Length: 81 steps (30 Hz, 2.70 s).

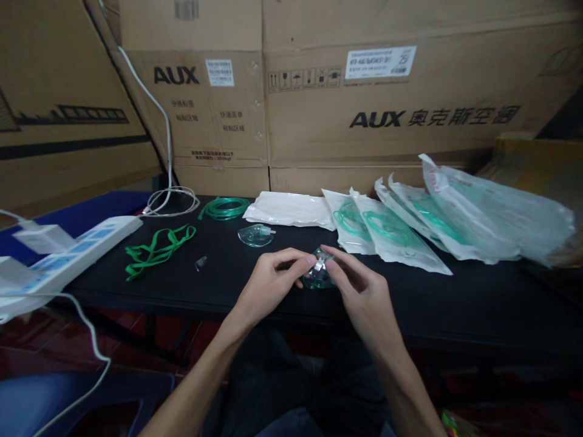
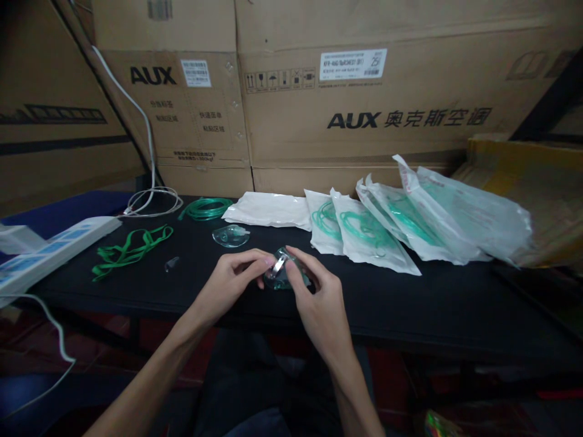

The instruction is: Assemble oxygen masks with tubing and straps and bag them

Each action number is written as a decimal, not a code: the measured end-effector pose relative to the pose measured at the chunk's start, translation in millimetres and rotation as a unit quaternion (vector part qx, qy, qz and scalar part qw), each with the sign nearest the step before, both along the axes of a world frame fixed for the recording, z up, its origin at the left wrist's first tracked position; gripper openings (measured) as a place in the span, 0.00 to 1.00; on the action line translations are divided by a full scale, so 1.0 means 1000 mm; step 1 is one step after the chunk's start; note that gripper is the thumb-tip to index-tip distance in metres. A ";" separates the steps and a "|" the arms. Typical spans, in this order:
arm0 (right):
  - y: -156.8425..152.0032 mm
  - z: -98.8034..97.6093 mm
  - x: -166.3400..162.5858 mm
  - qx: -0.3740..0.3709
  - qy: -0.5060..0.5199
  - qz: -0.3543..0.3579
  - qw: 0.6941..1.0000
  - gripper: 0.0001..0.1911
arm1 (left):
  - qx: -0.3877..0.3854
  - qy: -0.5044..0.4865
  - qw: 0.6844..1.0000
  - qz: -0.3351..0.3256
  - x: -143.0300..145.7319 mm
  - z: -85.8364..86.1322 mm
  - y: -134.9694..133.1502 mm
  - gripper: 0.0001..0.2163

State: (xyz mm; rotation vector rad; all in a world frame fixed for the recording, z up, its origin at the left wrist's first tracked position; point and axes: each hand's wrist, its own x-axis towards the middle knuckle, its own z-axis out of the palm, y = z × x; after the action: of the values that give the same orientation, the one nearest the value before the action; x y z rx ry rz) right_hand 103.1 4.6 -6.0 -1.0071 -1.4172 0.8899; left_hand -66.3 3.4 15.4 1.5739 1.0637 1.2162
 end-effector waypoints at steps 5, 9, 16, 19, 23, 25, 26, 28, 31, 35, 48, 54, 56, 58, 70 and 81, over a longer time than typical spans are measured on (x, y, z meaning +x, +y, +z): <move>0.000 -0.002 0.000 0.000 0.018 0.020 1.000 0.16 | 0.006 -0.033 0.999 -0.024 0.001 -0.002 0.000 0.09; 0.002 -0.004 -0.001 0.006 0.047 -0.004 0.999 0.13 | 0.019 -0.032 0.999 -0.037 0.002 -0.005 0.000 0.08; 0.002 -0.004 0.000 0.019 0.070 0.014 0.997 0.05 | 0.061 0.003 0.998 -0.035 0.001 -0.011 0.002 0.07; 0.003 -0.003 0.000 0.016 0.073 0.014 0.997 0.04 | 0.080 0.021 0.996 -0.024 0.001 -0.011 0.002 0.07; 0.002 -0.003 0.000 0.014 0.068 0.010 0.998 0.04 | 0.100 0.047 0.994 -0.008 0.003 -0.010 0.000 0.07; 0.002 -0.002 0.000 0.019 0.063 0.007 0.998 0.04 | 0.111 0.064 0.992 0.001 0.003 -0.009 0.000 0.07; 0.002 -0.002 0.000 0.021 0.060 0.005 0.998 0.04 | 0.120 0.073 0.990 0.007 0.003 -0.009 0.000 0.07; 0.001 -0.001 0.000 0.026 0.057 0.002 0.998 0.03 | 0.142 0.087 0.986 0.018 0.003 -0.009 0.000 0.06; 0.001 0.000 0.000 0.038 0.057 0.002 0.998 0.03 | 0.162 0.092 0.982 0.025 0.004 -0.008 0.001 0.06; 0.001 0.000 0.001 0.043 0.052 0.010 0.998 0.03 | 0.168 0.091 0.981 0.024 0.004 -0.007 0.000 0.06; -0.001 -0.002 -0.001 0.046 -0.012 -0.024 0.999 0.03 | 0.183 0.153 0.969 0.061 0.001 -0.007 0.001 0.05; 0.001 -0.002 -0.002 0.007 -0.002 -0.032 0.999 0.08 | 0.121 0.132 0.983 0.031 0.000 -0.006 0.001 0.07; 0.002 -0.001 -0.002 -0.003 -0.003 -0.030 1.000 0.11 | 0.099 0.109 0.989 0.022 0.000 -0.007 0.002 0.07; 0.002 0.000 -0.001 -0.013 -0.005 -0.029 0.999 0.14 | 0.092 0.091 0.991 0.021 -0.001 -0.007 0.004 0.07; 0.006 -0.002 0.006 0.017 -0.052 0.041 0.998 0.18 | 0.076 0.046 0.993 0.081 -0.004 -0.010 0.004 0.08; 0.008 0.006 0.016 0.002 -0.063 0.088 0.994 0.18 | 0.086 0.038 0.994 0.064 -0.007 -0.011 0.006 0.16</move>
State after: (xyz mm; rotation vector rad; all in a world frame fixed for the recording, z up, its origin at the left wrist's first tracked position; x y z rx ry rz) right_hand 118.9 13.1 0.4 -0.9583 -1.6330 0.9650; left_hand -73.0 9.7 4.6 1.7164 1.1475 1.3750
